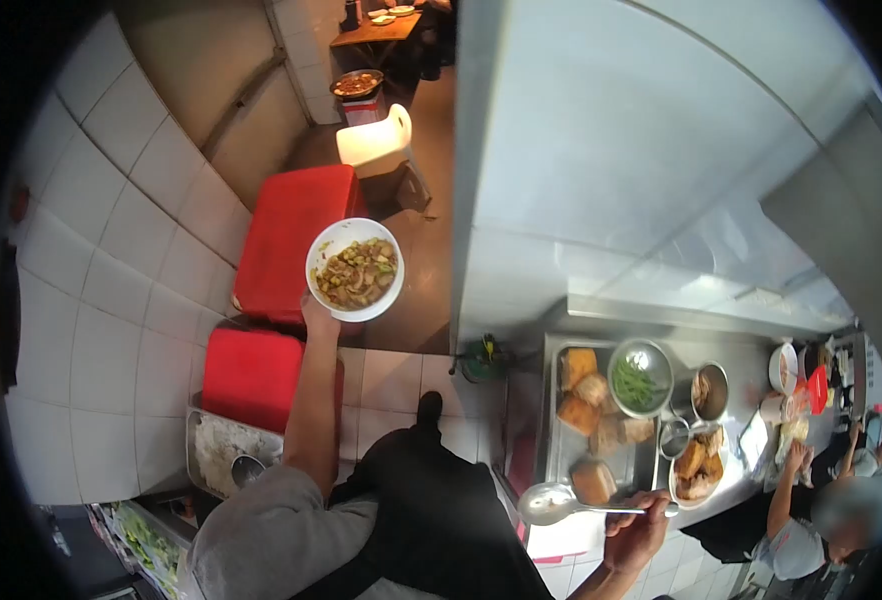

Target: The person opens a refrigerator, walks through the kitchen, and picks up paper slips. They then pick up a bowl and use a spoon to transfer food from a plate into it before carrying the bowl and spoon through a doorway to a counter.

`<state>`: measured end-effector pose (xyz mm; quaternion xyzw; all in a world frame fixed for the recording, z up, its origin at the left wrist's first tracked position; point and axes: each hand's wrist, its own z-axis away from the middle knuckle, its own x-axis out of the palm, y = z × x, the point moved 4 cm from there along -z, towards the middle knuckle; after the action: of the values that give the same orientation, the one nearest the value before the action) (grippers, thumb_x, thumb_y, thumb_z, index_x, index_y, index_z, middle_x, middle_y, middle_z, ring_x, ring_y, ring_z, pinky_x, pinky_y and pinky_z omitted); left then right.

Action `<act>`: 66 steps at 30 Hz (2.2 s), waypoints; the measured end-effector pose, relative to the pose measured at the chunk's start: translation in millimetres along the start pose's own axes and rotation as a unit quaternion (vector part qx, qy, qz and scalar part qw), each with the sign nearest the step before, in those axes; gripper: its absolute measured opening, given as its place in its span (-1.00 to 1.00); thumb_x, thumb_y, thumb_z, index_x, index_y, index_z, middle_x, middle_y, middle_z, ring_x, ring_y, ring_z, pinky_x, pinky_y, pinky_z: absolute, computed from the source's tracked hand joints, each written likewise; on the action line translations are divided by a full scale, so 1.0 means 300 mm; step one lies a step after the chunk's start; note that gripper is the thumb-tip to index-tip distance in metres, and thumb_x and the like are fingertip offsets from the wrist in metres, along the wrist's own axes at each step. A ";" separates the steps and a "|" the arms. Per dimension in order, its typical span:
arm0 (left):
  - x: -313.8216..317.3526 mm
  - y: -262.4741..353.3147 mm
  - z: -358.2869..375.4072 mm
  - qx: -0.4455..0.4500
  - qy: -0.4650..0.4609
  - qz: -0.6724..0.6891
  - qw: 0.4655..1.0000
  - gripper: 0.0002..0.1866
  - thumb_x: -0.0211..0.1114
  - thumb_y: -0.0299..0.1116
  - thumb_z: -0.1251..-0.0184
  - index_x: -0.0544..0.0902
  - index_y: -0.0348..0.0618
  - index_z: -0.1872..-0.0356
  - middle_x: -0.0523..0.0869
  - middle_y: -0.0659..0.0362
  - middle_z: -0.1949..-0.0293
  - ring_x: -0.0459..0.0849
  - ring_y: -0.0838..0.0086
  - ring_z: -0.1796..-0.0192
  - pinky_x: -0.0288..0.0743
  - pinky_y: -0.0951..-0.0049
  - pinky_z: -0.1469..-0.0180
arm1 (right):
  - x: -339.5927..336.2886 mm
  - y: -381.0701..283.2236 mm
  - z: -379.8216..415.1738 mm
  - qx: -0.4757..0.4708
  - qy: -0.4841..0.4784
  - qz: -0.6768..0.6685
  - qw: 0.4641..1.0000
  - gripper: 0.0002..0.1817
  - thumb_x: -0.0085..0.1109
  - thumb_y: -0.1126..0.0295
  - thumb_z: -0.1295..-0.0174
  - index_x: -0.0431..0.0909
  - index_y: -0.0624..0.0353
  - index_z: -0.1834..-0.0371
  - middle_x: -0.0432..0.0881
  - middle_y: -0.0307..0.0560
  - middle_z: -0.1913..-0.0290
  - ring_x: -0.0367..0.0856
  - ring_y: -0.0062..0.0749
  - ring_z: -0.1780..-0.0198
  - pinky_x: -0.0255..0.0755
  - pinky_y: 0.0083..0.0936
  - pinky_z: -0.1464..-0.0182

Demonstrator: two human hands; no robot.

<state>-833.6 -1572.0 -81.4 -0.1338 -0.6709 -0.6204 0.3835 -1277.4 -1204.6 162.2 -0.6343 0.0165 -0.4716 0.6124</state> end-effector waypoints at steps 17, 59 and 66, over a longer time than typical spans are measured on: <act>-0.030 0.014 -0.312 -0.077 0.076 0.010 0.994 -0.76 0.04 -0.55 -0.30 0.56 -0.37 0.06 0.67 0.01 0.13 0.70 0.33 0.15 0.63 0.36 0.11 | 0.696 0.581 -0.294 0.137 -0.233 0.155 0.950 -0.65 0.01 0.10 -0.34 0.38 0.21 0.17 0.58 0.04 0.52 0.60 -0.21 0.51 0.45 -0.47 0.49; 0.915 -0.672 -1.558 -0.462 -0.185 -0.122 0.859 -0.55 -0.21 -0.30 -0.43 0.34 -0.44 -0.18 0.53 -0.17 -0.08 0.64 0.12 -0.02 0.65 0.18 0.01 | 1.099 1.023 -1.803 -0.187 0.233 0.163 0.940 -0.72 -0.11 0.24 -0.44 0.43 0.28 0.22 0.53 -0.15 0.49 0.51 -0.56 0.49 0.41 -0.63 0.39; 1.069 -1.089 -1.712 -0.479 -0.252 -0.161 0.825 -0.62 -0.16 -0.37 -0.42 0.40 -0.40 -0.11 0.57 -0.11 -0.04 0.66 0.14 0.02 0.66 0.19 0.04 | 0.926 0.874 -1.966 -0.216 0.357 0.334 0.845 -0.60 -0.15 0.09 -0.44 0.43 0.21 0.35 0.44 -0.24 0.52 0.43 -0.61 0.50 0.35 -0.62 0.40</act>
<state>-1083.5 -2210.9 -134.3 -0.3422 -0.3748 -0.8615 -0.0165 -1342.1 -1885.5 0.1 -0.4949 0.5463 -0.4168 0.5318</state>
